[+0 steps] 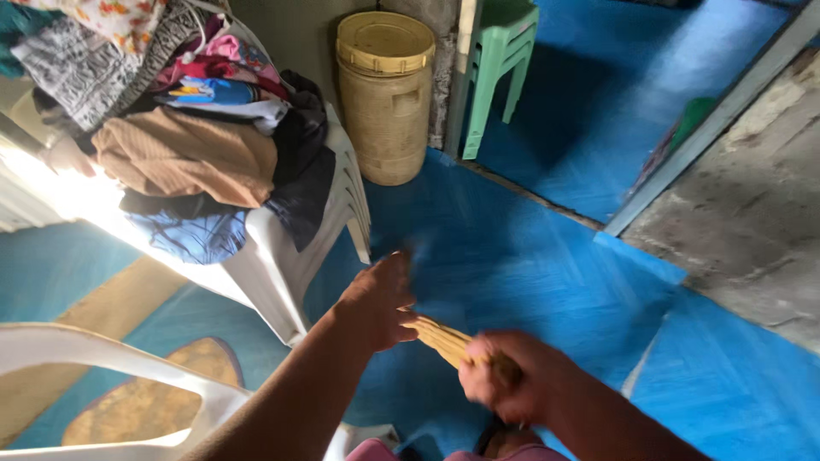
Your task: The person sweeps the floor around a table and chairs using a short hand broom.
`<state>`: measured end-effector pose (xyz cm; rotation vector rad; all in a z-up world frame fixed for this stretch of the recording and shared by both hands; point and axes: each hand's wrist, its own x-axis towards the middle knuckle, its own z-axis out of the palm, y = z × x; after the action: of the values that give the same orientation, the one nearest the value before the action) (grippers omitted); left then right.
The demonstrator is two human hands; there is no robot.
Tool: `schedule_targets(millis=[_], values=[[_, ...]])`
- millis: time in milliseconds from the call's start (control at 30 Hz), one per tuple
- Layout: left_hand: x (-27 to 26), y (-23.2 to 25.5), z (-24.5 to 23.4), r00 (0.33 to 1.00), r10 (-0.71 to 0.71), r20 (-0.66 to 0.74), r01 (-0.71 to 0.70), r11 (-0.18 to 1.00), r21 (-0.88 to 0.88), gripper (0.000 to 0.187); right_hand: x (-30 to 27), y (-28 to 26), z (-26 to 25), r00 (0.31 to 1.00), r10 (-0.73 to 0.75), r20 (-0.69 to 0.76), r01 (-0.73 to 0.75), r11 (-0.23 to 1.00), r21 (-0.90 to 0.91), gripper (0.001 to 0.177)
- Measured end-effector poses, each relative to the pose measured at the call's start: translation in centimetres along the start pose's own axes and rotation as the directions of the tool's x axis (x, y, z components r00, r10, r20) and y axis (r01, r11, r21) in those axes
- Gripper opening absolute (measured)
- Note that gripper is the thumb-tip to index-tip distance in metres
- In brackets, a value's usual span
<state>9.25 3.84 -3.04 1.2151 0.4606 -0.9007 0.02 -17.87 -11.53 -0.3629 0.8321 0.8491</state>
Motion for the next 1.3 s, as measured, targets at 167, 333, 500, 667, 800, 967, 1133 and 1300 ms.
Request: schedule_targets(millis=[167, 333, 500, 667, 800, 967, 1133, 1300], values=[[0.3, 3.5, 0.9, 0.94, -0.03, -0.339, 0.017, 0.999, -0.042, 0.07, 9.0, -11.2, -2.0, 0.982, 0.134, -0.134, -0.106, 0.974, 0.199, 0.026], [1.4, 5.6, 1.5, 0.907, -0.004, -0.42, -0.05, 0.992, -0.116, 0.074, 12.9, -20.3, -15.5, 0.986, 0.151, -0.074, -0.133, 0.97, 0.203, 0.025], [6.7, 7.5, 7.1, 0.933, -0.016, -0.36, -0.032, 0.991, -0.127, 0.073, 7.4, -25.7, -18.6, 0.912, -0.053, -0.407, 0.075, 0.996, 0.039, 0.018], [11.7, 9.6, 13.7, 0.957, -0.024, -0.291, -0.013, 0.992, -0.124, 0.072, -1.3, -25.0, -7.4, 0.876, -0.24, -0.418, 0.252, 0.967, -0.027, 0.019], [14.2, 12.1, 14.0, 0.956, -0.025, -0.294, -0.027, 0.985, -0.171, 0.074, -3.7, -25.8, 0.3, 0.956, -0.212, -0.204, 0.213, 0.977, -0.017, 0.02], [17.4, 15.9, 11.1, 0.942, -0.013, -0.334, -0.028, 0.993, -0.117, 0.075, 2.0, -32.0, 3.1, 0.998, 0.07, 0.011, -0.07, 0.997, 0.037, 0.022], [21.3, 21.9, 5.6, 0.96, 0.025, -0.28, -0.063, 0.99, -0.127, 0.075, 10.5, -42.8, -1.1, 0.969, 0.245, 0.041, -0.248, 0.965, 0.084, 0.031], [24.2, 31.1, -1.3, 0.935, 0.097, -0.34, -0.149, 0.98, -0.13, 0.08, 18.8, -46.0, 2.2, 0.927, 0.088, -0.364, -0.088, 0.996, 0.016, 0.032]])
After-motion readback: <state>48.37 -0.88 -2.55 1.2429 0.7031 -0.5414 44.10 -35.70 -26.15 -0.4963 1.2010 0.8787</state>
